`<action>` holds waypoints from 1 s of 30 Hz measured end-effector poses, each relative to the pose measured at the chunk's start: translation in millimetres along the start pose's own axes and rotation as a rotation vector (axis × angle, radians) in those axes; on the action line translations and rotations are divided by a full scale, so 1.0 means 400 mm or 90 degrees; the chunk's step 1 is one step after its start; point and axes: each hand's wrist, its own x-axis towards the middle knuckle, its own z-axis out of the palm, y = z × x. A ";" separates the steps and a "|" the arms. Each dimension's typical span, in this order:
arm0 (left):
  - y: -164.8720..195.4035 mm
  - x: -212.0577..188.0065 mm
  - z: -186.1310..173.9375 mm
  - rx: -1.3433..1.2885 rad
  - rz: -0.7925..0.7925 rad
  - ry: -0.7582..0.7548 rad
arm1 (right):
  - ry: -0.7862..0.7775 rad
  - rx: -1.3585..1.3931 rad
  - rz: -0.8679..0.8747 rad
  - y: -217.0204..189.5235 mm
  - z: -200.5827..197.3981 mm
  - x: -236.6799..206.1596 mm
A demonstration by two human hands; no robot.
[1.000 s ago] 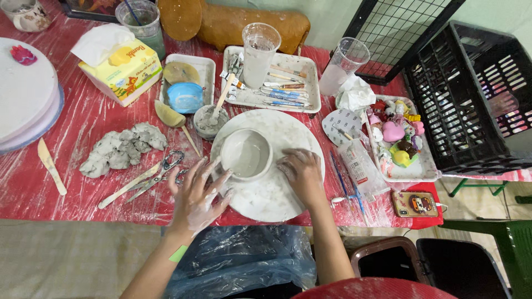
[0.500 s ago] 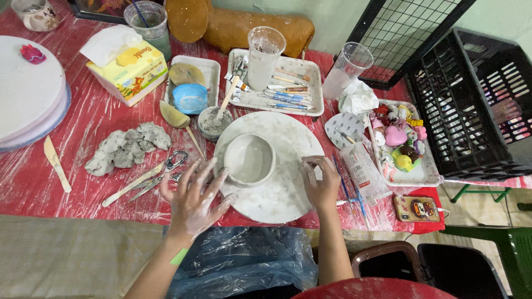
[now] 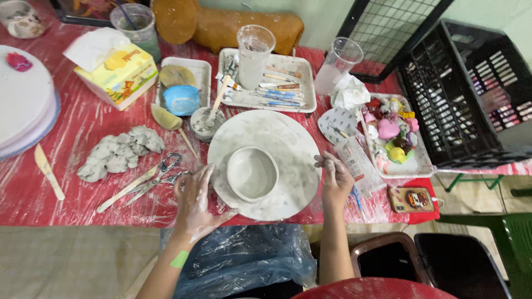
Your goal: The person shapes a small clay bowl by hand on a rotating banding wheel, pressing and smoothing the walls with wet fingers. They add pieces of clay to the rim, pinch the walls, rotate the wheel, and continue smoothing the bowl's interior and exterior surfaces.
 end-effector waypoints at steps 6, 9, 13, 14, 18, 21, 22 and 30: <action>0.032 0.024 0.002 -0.081 0.095 -0.018 | -0.006 -0.006 0.044 0.051 -0.095 -0.090; 0.067 0.019 0.015 -0.015 0.060 0.011 | -0.011 0.099 0.094 0.061 -0.115 -0.119; 0.106 -0.017 0.008 0.026 0.068 0.021 | 0.019 -0.041 0.085 0.045 -0.123 -0.123; 0.113 -0.022 0.007 0.029 0.076 0.016 | 0.034 -0.104 0.085 0.036 -0.124 -0.121; 0.120 -0.006 0.010 -0.003 0.124 0.007 | 0.082 -0.125 0.088 0.001 -0.119 -0.120; 0.117 0.019 0.021 -0.037 0.114 -0.024 | 0.106 -0.076 0.125 -0.016 -0.125 -0.114; 0.116 0.025 0.026 -0.053 0.115 -0.037 | 0.101 -0.055 0.130 -0.020 -0.132 -0.113; 0.129 0.014 0.038 -0.100 0.131 -0.071 | 0.123 -0.035 0.062 -0.036 -0.161 -0.107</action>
